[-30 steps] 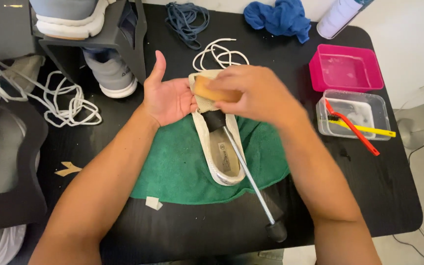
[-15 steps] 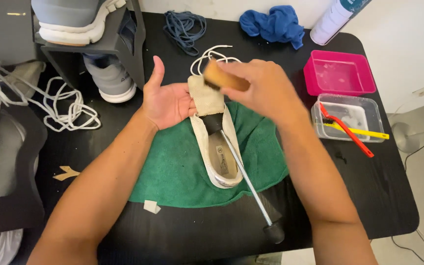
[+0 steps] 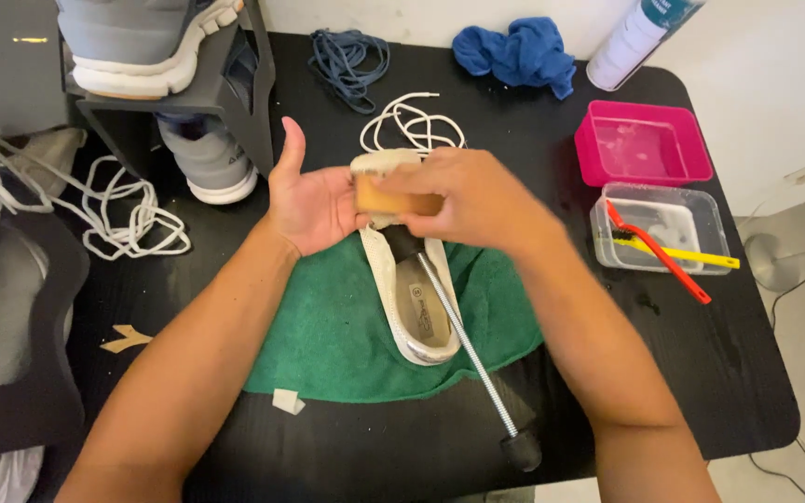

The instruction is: The person scrubs a white sneaker with a brush, dipping the brush into a pink container of water periodically. They clean the upper, sides, and interior of the shoe while it rests on a green towel on a black table.

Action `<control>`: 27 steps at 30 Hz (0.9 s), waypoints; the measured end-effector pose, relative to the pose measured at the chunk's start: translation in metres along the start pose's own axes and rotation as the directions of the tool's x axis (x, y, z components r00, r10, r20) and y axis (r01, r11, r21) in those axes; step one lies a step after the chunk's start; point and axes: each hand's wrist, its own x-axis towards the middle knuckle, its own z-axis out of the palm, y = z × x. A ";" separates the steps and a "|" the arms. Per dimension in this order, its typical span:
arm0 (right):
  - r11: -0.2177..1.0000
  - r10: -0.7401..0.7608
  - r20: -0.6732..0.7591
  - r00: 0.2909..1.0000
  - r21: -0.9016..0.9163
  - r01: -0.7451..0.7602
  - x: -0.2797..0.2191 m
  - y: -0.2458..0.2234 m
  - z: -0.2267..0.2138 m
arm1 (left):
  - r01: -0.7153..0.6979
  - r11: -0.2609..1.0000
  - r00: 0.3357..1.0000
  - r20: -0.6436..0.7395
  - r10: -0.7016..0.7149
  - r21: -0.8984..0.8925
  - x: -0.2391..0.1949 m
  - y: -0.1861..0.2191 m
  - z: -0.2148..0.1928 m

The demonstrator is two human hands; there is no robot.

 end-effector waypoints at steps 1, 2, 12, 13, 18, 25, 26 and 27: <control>1.000 0.004 0.001 1.000 0.004 -0.004 -0.004 0.004 -0.008 | 0.005 1.000 1.000 -0.003 -0.005 -0.002 0.000 -0.002 -0.004; 0.996 0.064 0.025 0.998 -0.066 -0.062 -0.005 0.009 -0.016 | 0.009 1.000 1.000 0.006 -0.009 -0.004 0.000 -0.001 -0.009; 0.998 0.056 0.131 0.990 -0.043 -0.051 -0.005 0.003 -0.019 | 0.020 1.000 1.000 0.007 -0.020 -0.016 0.009 -0.006 -0.035; 0.998 0.052 0.130 0.990 -0.045 -0.047 -0.006 0.009 -0.020 | 0.016 1.000 1.000 0.007 -0.016 -0.013 0.008 -0.003 -0.028; 0.977 -0.013 -0.143 0.990 -0.214 -0.018 0.000 0.009 0.003 | 0.021 0.999 1.000 0.016 -0.022 0.046 0.007 -0.004 -0.024; 0.976 0.093 0.024 0.995 -0.198 -0.086 -0.008 0.011 -0.017 | 0.033 0.999 0.999 0.022 -0.034 0.043 0.003 0.000 -0.017; 0.975 0.058 -0.071 0.996 -0.212 -0.072 -0.007 0.018 -0.009 | 0.031 0.998 0.999 0.030 -0.033 0.049 0.004 -0.001 -0.019; 0.972 0.020 -0.166 0.986 -0.227 -0.058 -0.007 0.025 -0.002 | 0.029 0.998 0.999 0.037 -0.031 0.055 0.005 -0.001 -0.020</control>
